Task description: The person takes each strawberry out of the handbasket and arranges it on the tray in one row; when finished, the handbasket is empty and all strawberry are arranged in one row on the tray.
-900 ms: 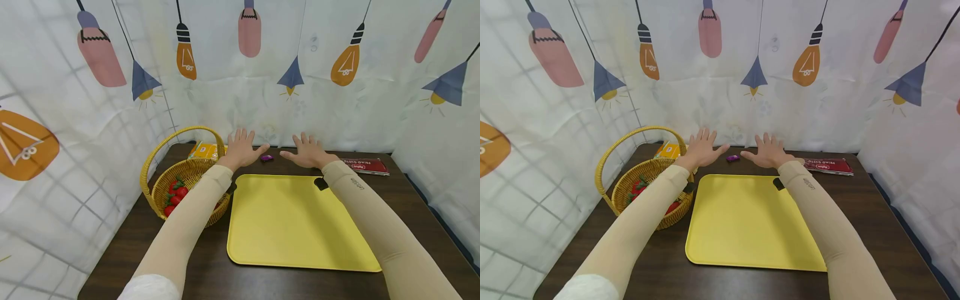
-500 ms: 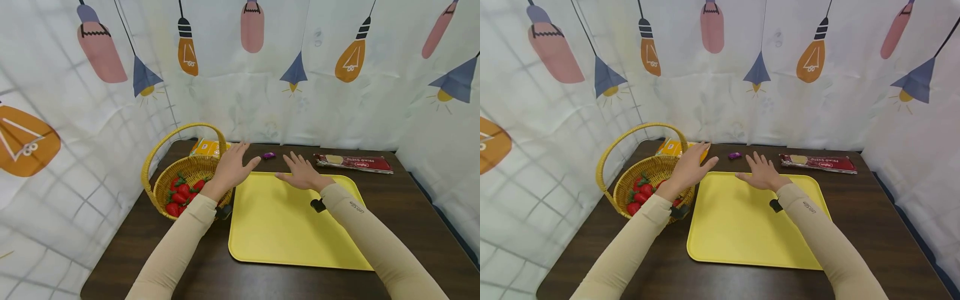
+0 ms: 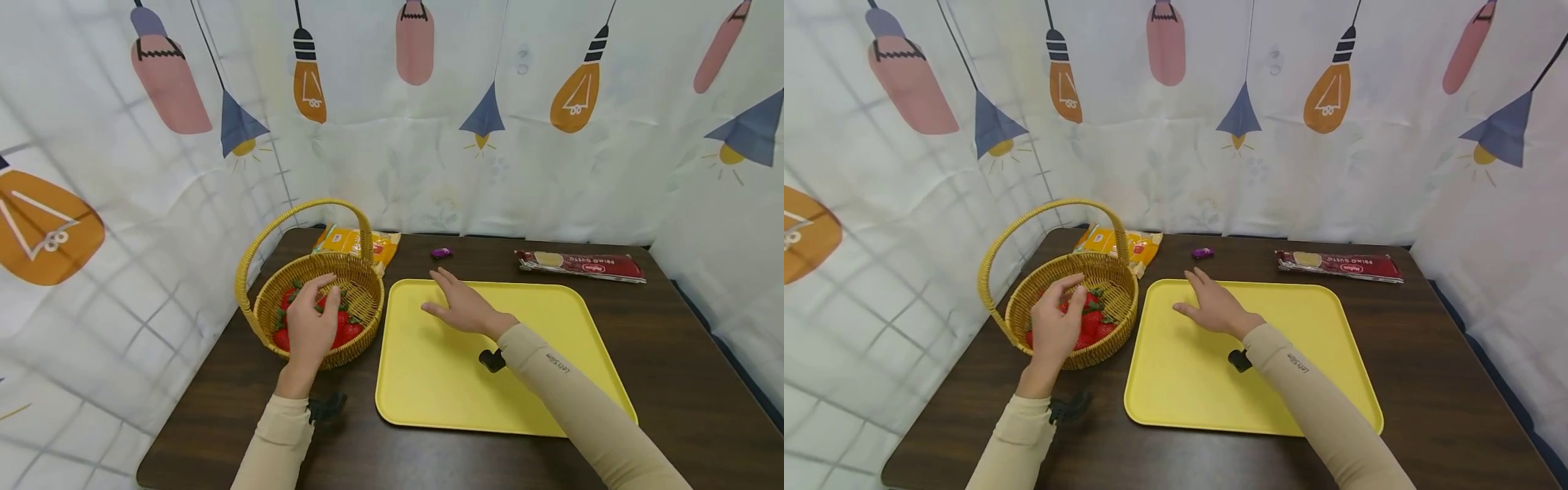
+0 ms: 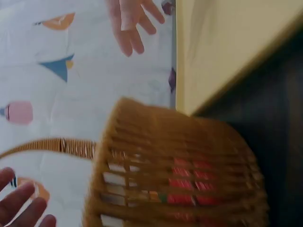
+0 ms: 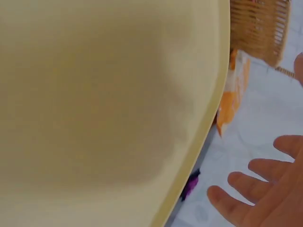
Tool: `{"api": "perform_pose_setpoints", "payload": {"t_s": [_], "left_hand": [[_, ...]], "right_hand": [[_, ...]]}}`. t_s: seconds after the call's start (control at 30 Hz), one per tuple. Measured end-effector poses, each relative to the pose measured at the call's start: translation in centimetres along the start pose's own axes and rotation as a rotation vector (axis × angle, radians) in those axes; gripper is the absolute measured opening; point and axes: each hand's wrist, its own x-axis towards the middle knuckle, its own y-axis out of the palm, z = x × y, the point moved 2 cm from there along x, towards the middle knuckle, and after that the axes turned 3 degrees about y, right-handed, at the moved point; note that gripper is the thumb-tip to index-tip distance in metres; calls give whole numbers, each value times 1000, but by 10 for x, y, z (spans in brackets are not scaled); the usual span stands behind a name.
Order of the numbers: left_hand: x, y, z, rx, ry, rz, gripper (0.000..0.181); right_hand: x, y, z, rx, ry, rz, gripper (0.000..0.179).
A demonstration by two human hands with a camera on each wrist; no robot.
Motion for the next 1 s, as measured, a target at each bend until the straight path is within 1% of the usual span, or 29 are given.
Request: {"api": "perform_pose_setpoints", "payload": {"t_s": [0.07,0.17,0.23,0.3,0.33,0.4,0.43,0.47,0.5,0.53,0.6,0.67,0.73,0.77,0.87,0.93,1.0], "left_hand": [[-8,-14,3,-24,22,-142,21],[-13,-33,-5,-90,71,-378,18],[-17,-41,-12,-135,116,-536,18],[-21,-47,-15,-175,147,-676,19],[-22,-49,-15,-187,154,-732,19],[-26,-54,-12,-192,147,-817,20],[-27,-56,-8,-194,132,-845,20],[-28,-59,-4,-193,109,-858,21],[-30,-62,2,-191,82,-862,21],[-31,-64,9,-178,46,-852,22],[-34,-67,26,-123,-30,-803,25],[-35,-69,42,-49,-99,-729,29],[-35,-68,56,12,-157,-630,31],[-33,-67,62,28,-182,-581,31],[-28,-64,74,33,-278,-446,28],[-23,-63,79,55,-333,-394,29],[-18,-62,84,105,-367,-373,29]], "right_hand": [[1,5,6,4,-23,-33,80],[4,9,16,6,-60,-110,71],[6,12,23,29,-79,-162,65],[8,15,30,63,-99,-203,57],[10,17,34,87,-105,-218,54],[12,20,43,138,-120,-242,48],[14,21,47,161,-129,-253,45],[15,22,51,189,-138,-264,43],[16,22,55,221,-149,-278,41],[18,23,60,247,-161,-293,39],[21,24,68,283,-190,-324,36],[24,26,77,308,-228,-349,34],[28,28,87,316,-268,-368,32],[29,29,92,313,-289,-374,31],[34,32,105,296,-344,-372,29],[37,35,112,282,-365,-351,30],[41,37,119,283,-366,-312,31]]}}
